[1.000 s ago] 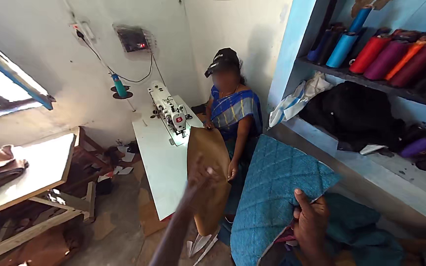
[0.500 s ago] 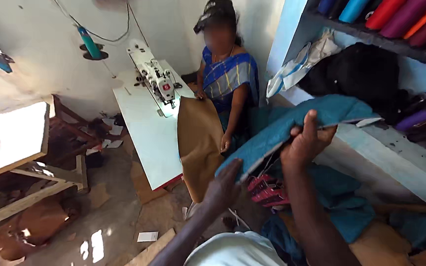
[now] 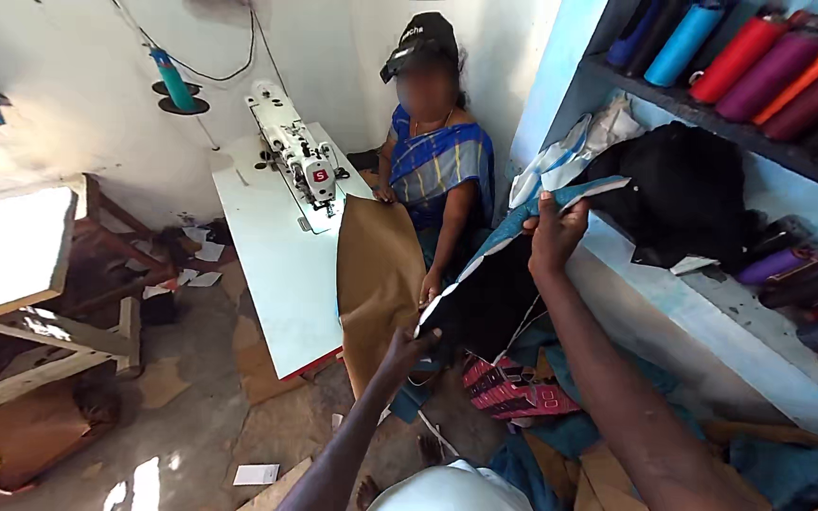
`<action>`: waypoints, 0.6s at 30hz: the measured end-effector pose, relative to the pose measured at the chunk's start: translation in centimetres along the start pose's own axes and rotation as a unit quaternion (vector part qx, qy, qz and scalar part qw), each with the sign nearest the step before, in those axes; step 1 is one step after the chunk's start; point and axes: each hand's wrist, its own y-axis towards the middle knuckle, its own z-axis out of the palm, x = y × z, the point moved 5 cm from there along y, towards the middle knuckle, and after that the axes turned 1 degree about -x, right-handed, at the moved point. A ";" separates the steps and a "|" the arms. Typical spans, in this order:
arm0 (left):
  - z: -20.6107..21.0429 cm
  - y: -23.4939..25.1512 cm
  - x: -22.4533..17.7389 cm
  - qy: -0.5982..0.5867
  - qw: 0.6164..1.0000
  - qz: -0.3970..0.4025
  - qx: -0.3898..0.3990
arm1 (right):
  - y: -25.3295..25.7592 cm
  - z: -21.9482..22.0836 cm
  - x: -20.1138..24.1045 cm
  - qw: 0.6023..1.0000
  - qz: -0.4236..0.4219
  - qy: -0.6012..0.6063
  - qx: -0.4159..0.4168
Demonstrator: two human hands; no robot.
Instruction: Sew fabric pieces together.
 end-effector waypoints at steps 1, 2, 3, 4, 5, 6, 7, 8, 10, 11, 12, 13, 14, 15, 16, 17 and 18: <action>0.8 -0.4 0.5 -0.047 0.999 -0.022 0.015 | 0.3 0.2 -0.5 1.000 0.008 -0.010 0.026; 1.2 -0.6 1.1 -0.086 0.995 -0.040 0.030 | 0.7 0.5 -1.0 0.998 0.012 -0.022 0.057; 1.4 -0.7 1.6 -0.119 0.991 -0.050 0.036 | 1.1 1.1 -1.5 0.995 0.016 -0.038 0.095; 1.2 -0.8 2.3 -0.146 0.987 -0.057 0.026 | 1.5 1.9 -2.1 0.987 0.021 -0.056 0.146; 0.6 -1.0 3.0 -0.164 0.984 -0.062 0.003 | 1.7 2.8 -2.9 0.975 0.028 -0.077 0.209; -0.4 -1.1 3.8 -0.172 0.982 -0.063 -0.035 | 2.0 3.8 -3.8 0.955 0.033 -0.105 0.274; -1.5 -1.1 4.6 -0.164 0.981 -0.060 -0.083 | 2.4 4.8 -4.8 0.934 0.037 -0.138 0.328; -2.9 -1.0 5.4 -0.145 0.979 -0.057 -0.134 | 2.8 5.9 -6.1 0.917 0.042 -0.166 0.360; -6.2 -0.9 7.7 -0.110 0.968 -0.060 -0.216 | 2.6 7.5 -9.4 0.900 0.061 -0.204 0.381; -7.7 -0.6 8.8 -0.105 0.962 -0.071 -0.243 | 1.6 8.0 -10.9 0.895 0.066 -0.221 0.382; -9.1 -0.4 9.9 -0.101 0.958 -0.083 -0.257 | -0.1 8.2 -12.0 0.888 0.078 -0.239 0.385; -10.2 -0.1 10.7 -0.092 0.956 -0.093 -0.264 | -2.7 8.0 -12.8 0.883 0.102 -0.247 0.385; -11.1 0.4 11.0 -0.084 0.954 -0.098 -0.270 | -5.8 7.4 -13.6 0.879 0.142 -0.248 0.382; -11.7 0.9 10.7 -0.084 0.952 -0.103 -0.274 | -9.3 6.5 -14.6 0.878 0.190 -0.238 0.368; -11.9 1.0 10.1 -0.087 0.950 -0.117 -0.275 | -13.0 5.2 -16.6 0.883 0.242 -0.225 0.335; -12.0 1.2 9.3 -0.096 0.948 -0.132 -0.275 | -16.8 3.5 -18.4 0.883 0.302 -0.204 0.297; -12.0 1.7 8.3 -0.112 0.945 -0.143 -0.274 | -20.1 2.0 -19.5 0.874 0.368 -0.184 0.258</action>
